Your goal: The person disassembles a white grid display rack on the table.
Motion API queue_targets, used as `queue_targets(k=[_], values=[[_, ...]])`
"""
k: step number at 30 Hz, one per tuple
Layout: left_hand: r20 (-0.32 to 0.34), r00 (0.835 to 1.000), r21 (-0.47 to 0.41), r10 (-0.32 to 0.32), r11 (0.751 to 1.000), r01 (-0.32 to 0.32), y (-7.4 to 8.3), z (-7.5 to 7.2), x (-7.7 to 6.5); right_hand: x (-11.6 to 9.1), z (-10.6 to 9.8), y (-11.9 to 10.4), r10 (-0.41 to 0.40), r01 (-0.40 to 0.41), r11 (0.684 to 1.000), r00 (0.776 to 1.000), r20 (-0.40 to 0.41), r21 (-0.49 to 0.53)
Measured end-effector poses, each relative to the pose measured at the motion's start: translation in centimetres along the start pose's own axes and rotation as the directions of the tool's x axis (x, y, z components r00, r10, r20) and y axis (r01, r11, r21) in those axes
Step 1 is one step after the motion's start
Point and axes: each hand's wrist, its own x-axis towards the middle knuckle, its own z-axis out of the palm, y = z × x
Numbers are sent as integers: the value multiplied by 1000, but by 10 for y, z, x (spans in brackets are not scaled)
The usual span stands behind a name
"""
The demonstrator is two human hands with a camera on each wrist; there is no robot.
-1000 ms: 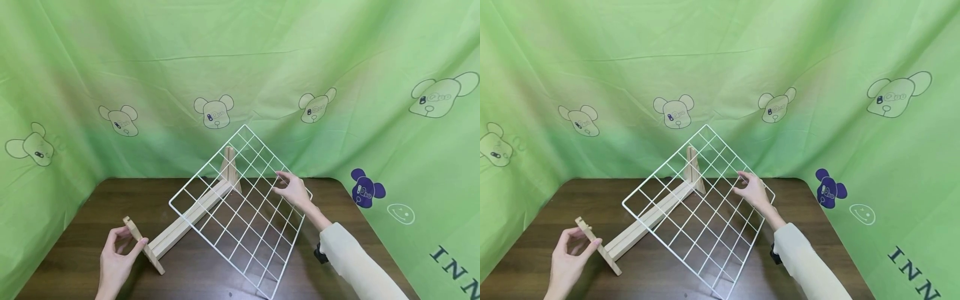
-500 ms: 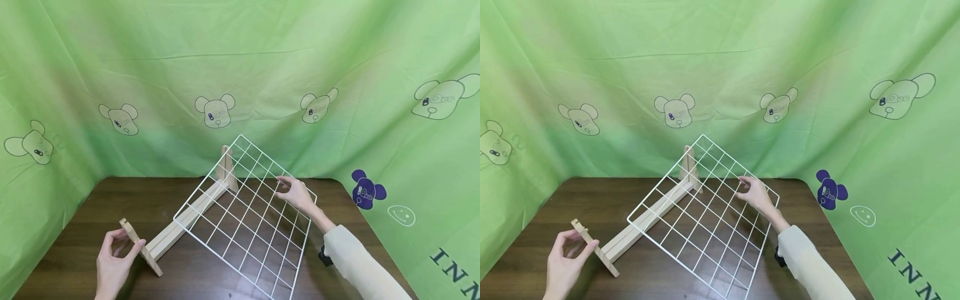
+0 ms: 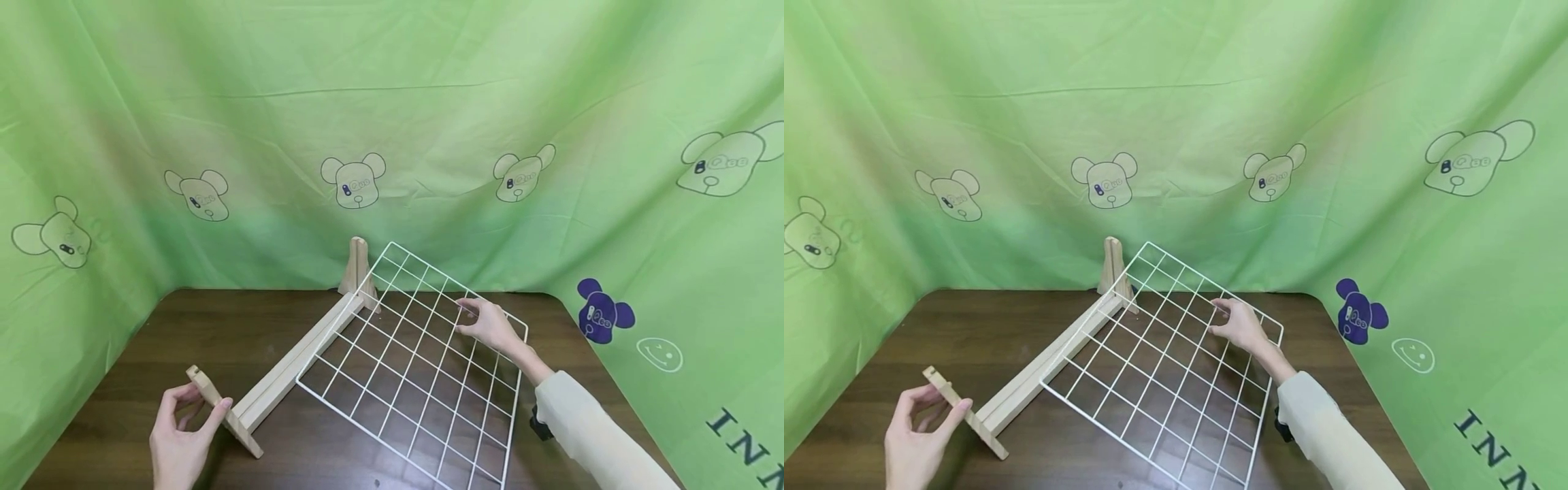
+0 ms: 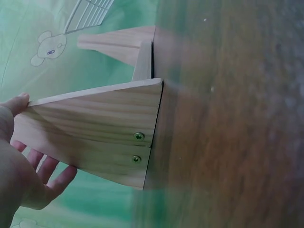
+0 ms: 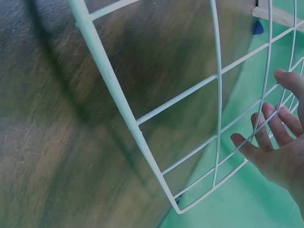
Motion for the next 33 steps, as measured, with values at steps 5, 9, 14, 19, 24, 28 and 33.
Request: queue_targets(k=[5, 9, 14, 19, 24, 28, 33], values=[[-26, 1000, 18, -14, 1000, 15, 1, -2, -2, -1, 0, 3, -6, 6, 1000, 999, 33, -6], [-42, 999, 8, -2, 1000, 2, 1, -3, -4, -2, 2, 6, -19, 20, 1000, 998, 67, -19], [-61, 998, -3, 14, 1000, -14, 0, -5, -4, -2, 7, 12, -45, 48, 998, 995, 93, -33], [-79, 997, -8, 10, 1000, -10, 2, -7, -6, 0, 12, 16, -42, 50, 996, 994, 104, -75], [-97, 995, 4, 13, 1000, -13, 2, -8, -7, 2, 19, 17, -45, 57, 994, 991, 124, -97], [-102, 995, 15, 20, 1000, -19, 3, -8, -8, 3, 24, 19, -80, 98, 987, 987, 141, -124], [-108, 994, 16, 14, 1000, -12, 4, -7, -9, 4, 28, 22, -126, 149, 978, 979, 159, -146]])
